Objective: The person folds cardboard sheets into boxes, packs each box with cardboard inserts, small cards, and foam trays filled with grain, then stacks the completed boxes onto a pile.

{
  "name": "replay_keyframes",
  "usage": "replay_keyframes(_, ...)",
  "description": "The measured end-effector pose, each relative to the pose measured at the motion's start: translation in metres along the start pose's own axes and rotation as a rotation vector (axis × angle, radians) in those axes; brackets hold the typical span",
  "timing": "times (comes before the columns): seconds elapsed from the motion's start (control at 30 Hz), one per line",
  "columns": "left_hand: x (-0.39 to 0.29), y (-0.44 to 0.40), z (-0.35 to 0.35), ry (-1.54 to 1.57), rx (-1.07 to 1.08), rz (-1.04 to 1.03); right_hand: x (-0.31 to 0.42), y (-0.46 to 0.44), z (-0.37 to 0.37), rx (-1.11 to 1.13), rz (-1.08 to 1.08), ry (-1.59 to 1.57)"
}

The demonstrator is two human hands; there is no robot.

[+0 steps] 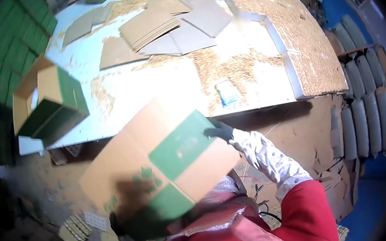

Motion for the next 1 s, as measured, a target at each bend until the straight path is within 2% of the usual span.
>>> replay_keyframes(0.03,-0.022,-0.005,-0.042,0.006,0.017,-0.005,0.0,-0.011,0.015,-0.075,-0.069,-0.058)
replay_keyframes(0.1,-0.051,-0.022,-0.133,0.084,-0.014,0.05,0.004,-0.04,0.036,-0.157,0.013,-0.122)
replay_keyframes(0.13,-0.058,-0.038,-0.156,0.022,0.038,0.088,0.023,-0.035,0.038,-0.196,0.062,-0.106)
replay_keyframes(0.17,-0.061,-0.059,-0.169,-0.032,0.087,0.129,0.053,-0.019,0.04,-0.214,-0.02,0.138)
replay_keyframes(0.23,-0.065,-0.09,-0.194,-0.054,0.087,0.127,0.013,-0.059,0.066,-0.386,0.159,0.283)
replay_keyframes(0.3,-0.076,-0.116,-0.234,-0.073,0.092,0.12,0.041,-0.046,0.092,-0.612,0.199,0.606)
replay_keyframes(0.33,-0.077,-0.12,-0.262,-0.161,0.165,0.054,0.057,-0.041,0.104,-0.733,0.278,0.738)
replay_keyframes(0.37,-0.079,-0.124,-0.288,-0.246,0.241,-0.019,0.075,-0.031,0.112,-0.812,0.271,0.817)
replay_keyframes(0.4,-0.076,-0.132,-0.311,-0.281,0.279,-0.004,0.069,-0.039,0.13,-0.914,0.323,0.861)
replay_keyframes(0.43,-0.071,-0.142,-0.331,-0.314,0.319,0.004,0.077,-0.037,0.143,-0.92,0.167,0.908)
replay_keyframes(0.47,-0.065,-0.159,-0.342,-0.46,0.304,-0.081,0.07,-0.044,0.162,-0.985,0.185,0.988)
replay_keyframes(0.5,-0.065,-0.186,-0.35,-0.602,0.278,-0.189,0.063,-0.044,0.175,-0.963,0.049,0.816)
replay_keyframes(0.53,-0.073,-0.217,-0.359,-0.99,0.356,-0.652,-0.001,-0.083,0.223,-0.814,-0.093,0.685)
replay_keyframes(0.57,-0.077,-0.216,-0.378,-1.066,0.342,-0.832,-0.016,-0.095,0.242,-0.825,-0.086,0.828)
replay_keyframes(0.6,-0.088,-0.176,-0.404,-1.043,0.417,-0.753,-0.073,-0.122,0.29,-0.908,-0.078,0.601)
replay_keyframes(0.63,-0.097,-0.163,-0.415,-1.129,0.333,-0.933,-0.041,-0.103,0.274,-0.964,0.104,0.85)
replay_keyframes(0.67,-0.098,-0.155,-0.415,-1.11,0.262,-0.889,-0.064,-0.117,0.291,-0.908,-0.003,0.77)
replay_keyframes(0.7,-0.103,-0.143,-0.417,-1.13,0.153,-0.949,0.017,-0.062,0.24,-1.019,0.241,0.372)
replay_keyframes(0.73,-0.109,-0.14,-0.417,-1.161,0.082,-1.011,0.009,-0.062,0.251,-1.083,0.276,0.191)
replay_keyframes(0.77,-0.115,-0.139,-0.417,-1.182,0.021,-0.98,0.015,-0.051,0.258,-1.11,0.29,0.051)
replay_keyframes(0.8,-0.131,-0.128,-0.421,-1.086,-0.046,-1.03,0.038,-0.034,0.256,-1.093,0.306,-0.033)
replay_keyframes(0.83,-0.143,-0.115,-0.422,-0.991,-0.109,-1.072,0.059,-0.015,0.252,-1.066,0.329,-0.119)
replay_keyframes(0.9,-0.163,-0.098,-0.438,-0.745,-0.052,-0.848,0.103,0.022,0.232,-0.942,0.374,-0.219)
replay_keyframes(0.93,-0.175,-0.074,-0.453,-0.614,0.07,-0.879,0.123,0.035,0.216,-0.848,0.394,-0.224)
replay_keyframes(0.97,-0.176,-0.057,-0.464,-0.612,0.063,-0.877,0.14,0.047,0.198,-0.732,0.403,-0.189)
replay_keyframes(1.0,-0.182,-0.024,-0.478,-0.656,-0.066,-1.236,0.158,0.054,0.174,-0.599,0.407,-0.146)
Point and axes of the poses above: each hand's wrist, its own y-axis away from the middle knuckle, its own z-axis out of the back of the hand, x = y × z, the point moved 7 cm from there along -y, towards the middle knuckle, and after that the axes turned 14 degrees about -x, right-handed, at the moved point
